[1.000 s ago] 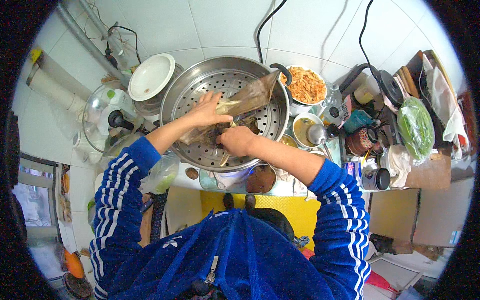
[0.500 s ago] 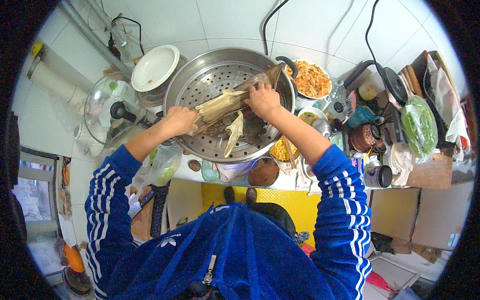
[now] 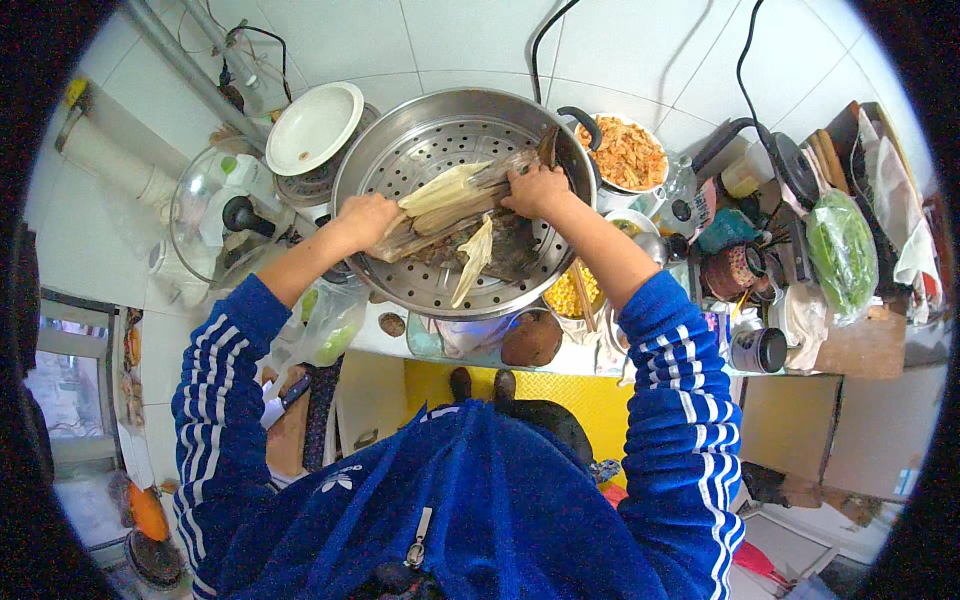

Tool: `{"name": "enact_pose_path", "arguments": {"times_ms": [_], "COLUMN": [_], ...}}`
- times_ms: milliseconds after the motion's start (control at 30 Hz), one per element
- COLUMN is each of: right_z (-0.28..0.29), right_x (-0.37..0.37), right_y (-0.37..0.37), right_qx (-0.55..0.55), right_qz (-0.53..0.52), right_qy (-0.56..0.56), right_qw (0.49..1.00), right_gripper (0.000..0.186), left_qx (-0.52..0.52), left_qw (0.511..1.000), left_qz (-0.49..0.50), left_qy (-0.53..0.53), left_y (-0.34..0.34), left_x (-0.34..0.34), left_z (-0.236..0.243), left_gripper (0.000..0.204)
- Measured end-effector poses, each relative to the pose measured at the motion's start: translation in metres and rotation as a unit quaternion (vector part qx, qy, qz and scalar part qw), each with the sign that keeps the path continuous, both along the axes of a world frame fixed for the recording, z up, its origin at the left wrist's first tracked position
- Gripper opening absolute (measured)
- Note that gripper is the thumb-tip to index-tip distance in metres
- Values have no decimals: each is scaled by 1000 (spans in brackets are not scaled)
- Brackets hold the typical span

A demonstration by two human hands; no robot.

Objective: The person places dried bamboo shoots and meatballs into a steamer basket, adds broth, and covers the steamer. They then wash a bowl and a metal pot in the sink.

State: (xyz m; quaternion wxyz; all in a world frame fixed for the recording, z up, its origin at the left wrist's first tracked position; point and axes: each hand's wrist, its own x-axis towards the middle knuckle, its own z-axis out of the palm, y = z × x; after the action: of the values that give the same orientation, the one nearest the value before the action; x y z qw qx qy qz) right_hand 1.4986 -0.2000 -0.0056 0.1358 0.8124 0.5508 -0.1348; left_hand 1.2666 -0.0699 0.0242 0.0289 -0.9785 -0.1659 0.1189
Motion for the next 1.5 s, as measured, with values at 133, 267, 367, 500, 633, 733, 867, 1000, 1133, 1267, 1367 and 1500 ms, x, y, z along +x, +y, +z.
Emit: {"name": "enact_pose_path", "arguments": {"times_ms": [133,267,367,500,633,733,867,1000,1133,1267,1367,1500], "right_z": [-2,0,2,4,3,2,4,4,7,10,11,9], "right_x": [-5,-9,-8,-5,-4,-6,-5,-4,0,5,6,4], "right_y": [-5,-4,-2,-2,-9,-11,-13,-19,-20,-19,-20,-22], "right_qx": [20,-3,11,14,20,24,23,27,50,47,47,41], "right_qz": [-8,-13,-15,-10,-10,-6,-5,-13,-6,-7,-12,-12], "right_qy": [7,-13,-4,-4,-4,-1,2,19,28,47,47,39], "right_qw": [1000,1000,1000,1000,1000,1000,1000,999,998,998,998,998], "right_gripper": [56,61,54,53,52,52,50,49,47,44,44,42], "left_qx": [51,37,57,124,88,22,-31,-46,-50,-89,-181,-150], "left_qw": [998,993,992,989,994,996,979,976,986,975,975,982], "left_qz": [11,18,21,-57,-59,4,74,97,49,-45,-55,-22], "left_qy": [-43,-108,-113,-49,-23,-88,-190,-190,-152,-199,-117,-108], "left_y": [13,16,16,20,23,30,30,25,23,8,-8,-19], "left_x": [-5,-7,-5,-2,1,13,32,42,54,57,57,62], "left_z": [2,5,4,1,1,4,0,-10,-13,-18,-27,-37], "left_gripper": [12,10,8,5,11,11,16,17,18,25,34,49]}}
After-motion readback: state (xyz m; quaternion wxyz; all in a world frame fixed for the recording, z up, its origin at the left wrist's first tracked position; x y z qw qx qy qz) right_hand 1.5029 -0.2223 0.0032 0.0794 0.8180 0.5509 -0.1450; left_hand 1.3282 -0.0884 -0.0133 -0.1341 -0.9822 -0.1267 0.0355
